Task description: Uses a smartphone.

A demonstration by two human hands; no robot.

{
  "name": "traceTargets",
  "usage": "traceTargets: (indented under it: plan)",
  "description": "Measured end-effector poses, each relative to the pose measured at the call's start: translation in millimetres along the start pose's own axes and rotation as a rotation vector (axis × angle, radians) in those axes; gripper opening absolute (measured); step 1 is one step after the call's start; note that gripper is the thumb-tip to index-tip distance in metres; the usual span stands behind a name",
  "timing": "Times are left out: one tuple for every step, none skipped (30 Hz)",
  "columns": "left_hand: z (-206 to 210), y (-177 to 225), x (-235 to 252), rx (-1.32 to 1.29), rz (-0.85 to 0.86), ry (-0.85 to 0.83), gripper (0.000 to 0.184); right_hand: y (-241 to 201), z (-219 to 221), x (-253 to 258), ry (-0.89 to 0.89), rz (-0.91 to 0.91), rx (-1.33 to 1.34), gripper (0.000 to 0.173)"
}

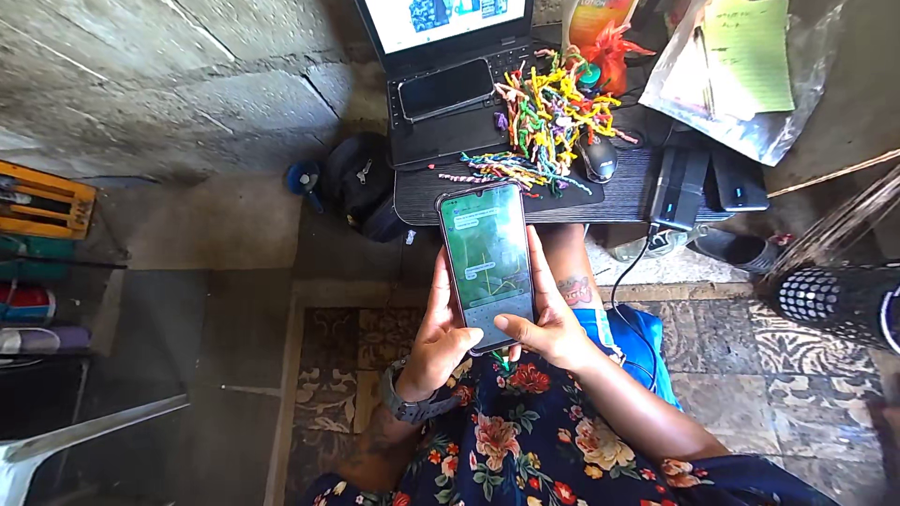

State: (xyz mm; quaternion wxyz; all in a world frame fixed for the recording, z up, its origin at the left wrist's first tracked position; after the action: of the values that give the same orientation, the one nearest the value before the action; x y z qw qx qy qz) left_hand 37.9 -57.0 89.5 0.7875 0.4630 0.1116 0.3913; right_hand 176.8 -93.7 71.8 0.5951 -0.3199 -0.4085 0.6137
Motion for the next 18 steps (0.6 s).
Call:
traceTargets:
  plan:
    - [-0.4, 0.2, -0.3, 0.003, -0.001, 0.003, 0.092, 0.5, 0.3, -0.1, -0.023, -0.007, 0.012, 0.107]
    - [-1.0, 0.4, -0.5, 0.005, 0.000, 0.006, 0.092, 0.6, 0.8, -0.1, -0.043, -0.018, 0.020, 0.110]
    - [-1.6, 0.5, -0.8, 0.011, 0.001, 0.005, 0.092, 0.7, 1.3, 0.0, -0.059, -0.027, 0.025, 0.112]
    - [-2.3, 0.5, -1.0, 0.011, 0.000, 0.006, 0.092, 0.8, 1.6, 0.0, -0.070, -0.031, 0.025, 0.113]
    - [-2.8, 0.6, -1.3, 0.012, -0.002, 0.008, 0.092, 0.9, 2.0, 0.0, -0.078, -0.031, 0.027, 0.114]
    - [-3.3, 0.7, -1.7, 0.011, -0.003, 0.010, 0.092, 0.9, 2.2, 0.0, -0.087, -0.031, 0.031, 0.114]
    - [-3.8, 0.9, -1.9, 0.010, -0.004, 0.013, 0.093, 1.1, 2.5, 0.1, -0.101, -0.035, 0.033, 0.113]
    - [-4.3, 1.0, -2.1, 0.012, -0.004, 0.014, 0.093, 1.5, 2.7, 0.3, -0.114, -0.040, 0.035, 0.112]
    - [-4.8, 1.1, -2.3, 0.016, -0.004, 0.015, 0.093, 1.9, 2.9, 0.3, -0.119, -0.041, 0.032, 0.112]
    - [-5.2, 1.3, -2.5, 0.024, -0.003, 0.014, 0.093, 2.2, 3.3, 0.5, -0.112, -0.040, 0.025, 0.111]
    - [-5.6, 1.6, -2.8, 0.039, -0.002, 0.013, 0.093, 2.4, 3.8, 0.9, -0.091, -0.033, 0.010, 0.111]
    - [-5.9, 1.8, -3.2, 0.051, -0.001, 0.011, 0.094, 2.0, 4.5, 1.8, -0.065, -0.027, -0.016, 0.111]
    - [-6.4, 1.9, -3.7, 0.058, 0.000, 0.010, 0.094, 1.8, 5.2, 2.7, -0.039, -0.022, -0.046, 0.111]
    - [-6.8, 2.0, -4.4, 0.059, -0.001, 0.011, 0.093, 1.9, 5.7, 3.2, -0.027, -0.021, -0.072, 0.111]
    - [-7.0, 2.1, -4.8, 0.048, -0.001, 0.012, 0.092, 2.1, 6.0, 3.4, -0.033, -0.026, -0.079, 0.112]
    - [-7.0, 2.4, -4.5, 0.027, 0.004, 0.012, 0.089, 2.7, 5.9, 3.5, -0.055, -0.038, -0.068, 0.112]
    - [-7.0, 2.9, -3.9, 0.011, 0.005, 0.015, 0.086, 3.4, 5.8, 3.5, -0.084, -0.052, -0.052, 0.113]
    - [-7.1, 3.1, -3.8, 0.012, 0.005, 0.024, 0.084, 4.1, 5.9, 3.2, -0.110, -0.059, -0.036, 0.112]
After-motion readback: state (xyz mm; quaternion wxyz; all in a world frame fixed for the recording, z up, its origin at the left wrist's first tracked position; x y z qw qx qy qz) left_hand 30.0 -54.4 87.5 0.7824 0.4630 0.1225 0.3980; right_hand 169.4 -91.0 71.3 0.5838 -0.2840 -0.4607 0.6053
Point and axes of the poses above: each hand's wrist, its own x-axis towards the middle knuckle, its own z-axis out of the palm, y = z × x, the point moved 5 cm from there along x, towards the middle knuckle, and after that the axes turned 2 degrees about -z, right-handed, at the moved point
